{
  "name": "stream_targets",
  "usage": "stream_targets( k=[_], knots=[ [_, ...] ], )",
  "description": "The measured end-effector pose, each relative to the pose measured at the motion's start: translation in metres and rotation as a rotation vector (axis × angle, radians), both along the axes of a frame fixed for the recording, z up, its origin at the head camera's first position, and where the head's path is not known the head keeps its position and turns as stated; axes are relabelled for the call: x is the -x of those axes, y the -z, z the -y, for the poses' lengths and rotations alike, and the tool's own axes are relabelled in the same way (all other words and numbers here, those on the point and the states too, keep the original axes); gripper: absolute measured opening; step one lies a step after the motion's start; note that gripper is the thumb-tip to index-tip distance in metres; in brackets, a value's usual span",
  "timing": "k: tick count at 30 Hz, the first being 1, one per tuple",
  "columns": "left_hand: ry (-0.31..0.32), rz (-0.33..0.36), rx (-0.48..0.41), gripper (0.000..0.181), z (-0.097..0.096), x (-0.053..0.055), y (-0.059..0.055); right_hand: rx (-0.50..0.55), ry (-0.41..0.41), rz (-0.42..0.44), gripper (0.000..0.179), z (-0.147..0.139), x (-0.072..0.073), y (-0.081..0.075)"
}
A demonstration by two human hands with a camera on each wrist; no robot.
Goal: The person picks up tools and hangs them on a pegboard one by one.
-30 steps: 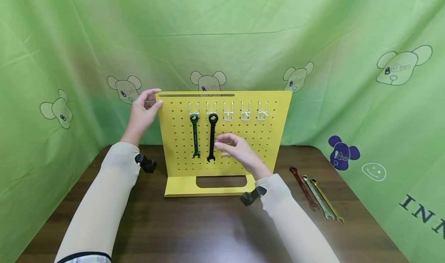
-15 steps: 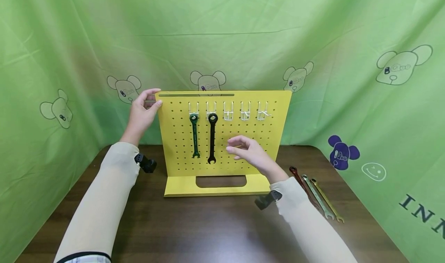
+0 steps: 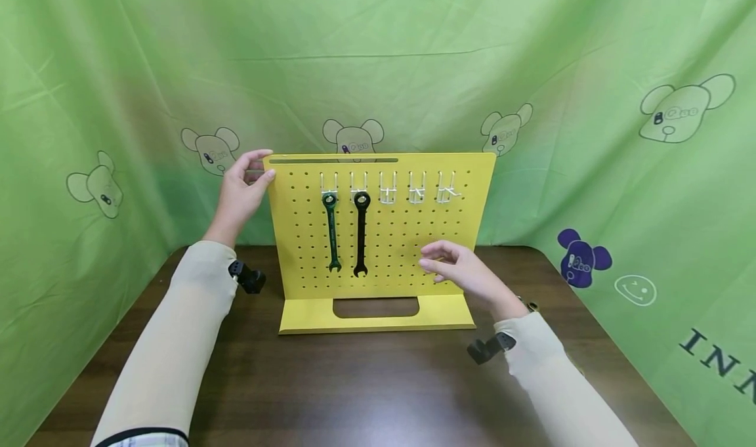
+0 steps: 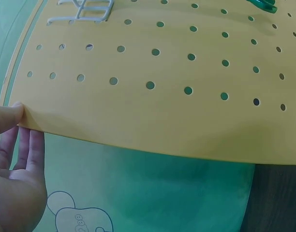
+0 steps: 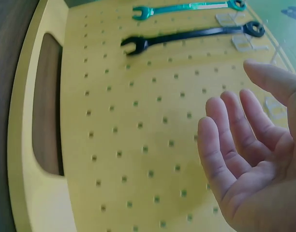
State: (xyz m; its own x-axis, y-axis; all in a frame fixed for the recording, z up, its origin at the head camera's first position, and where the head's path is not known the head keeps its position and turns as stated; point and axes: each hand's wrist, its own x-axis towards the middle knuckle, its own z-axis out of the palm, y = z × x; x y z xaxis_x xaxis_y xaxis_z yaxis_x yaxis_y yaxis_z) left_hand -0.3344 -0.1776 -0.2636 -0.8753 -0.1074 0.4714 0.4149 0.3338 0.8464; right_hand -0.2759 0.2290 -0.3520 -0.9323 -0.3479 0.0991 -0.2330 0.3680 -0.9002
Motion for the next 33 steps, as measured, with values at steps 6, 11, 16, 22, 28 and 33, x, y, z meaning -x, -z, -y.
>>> stream_targets(
  k=[6,11,16,22,28,33],
  knots=[
    [0.0,0.003,0.005,0.037,-0.001,-0.001,0.0,-0.036,0.038,0.007,0.045,-0.031,-0.009,0.01],
    [0.002,-0.005,0.002,0.037,-0.001,-0.001,0.0,-0.048,0.081,0.016,0.044,-0.057,-0.021,0.017],
    [0.004,0.004,-0.006,0.037,-0.001,-0.002,0.0,-0.074,0.115,0.033,0.043,-0.08,-0.03,0.024],
    [0.009,-0.007,-0.005,0.038,-0.001,0.001,0.001,-0.14,0.156,0.056,0.042,-0.102,-0.038,0.033],
    [0.008,-0.013,-0.016,0.037,-0.001,-0.001,0.0,-0.135,0.213,0.056,0.042,-0.122,-0.038,0.046],
    [0.008,-0.015,-0.014,0.037,-0.001,-0.002,-0.001,-0.16,0.25,0.07,0.044,-0.137,-0.037,0.058]
  ],
)
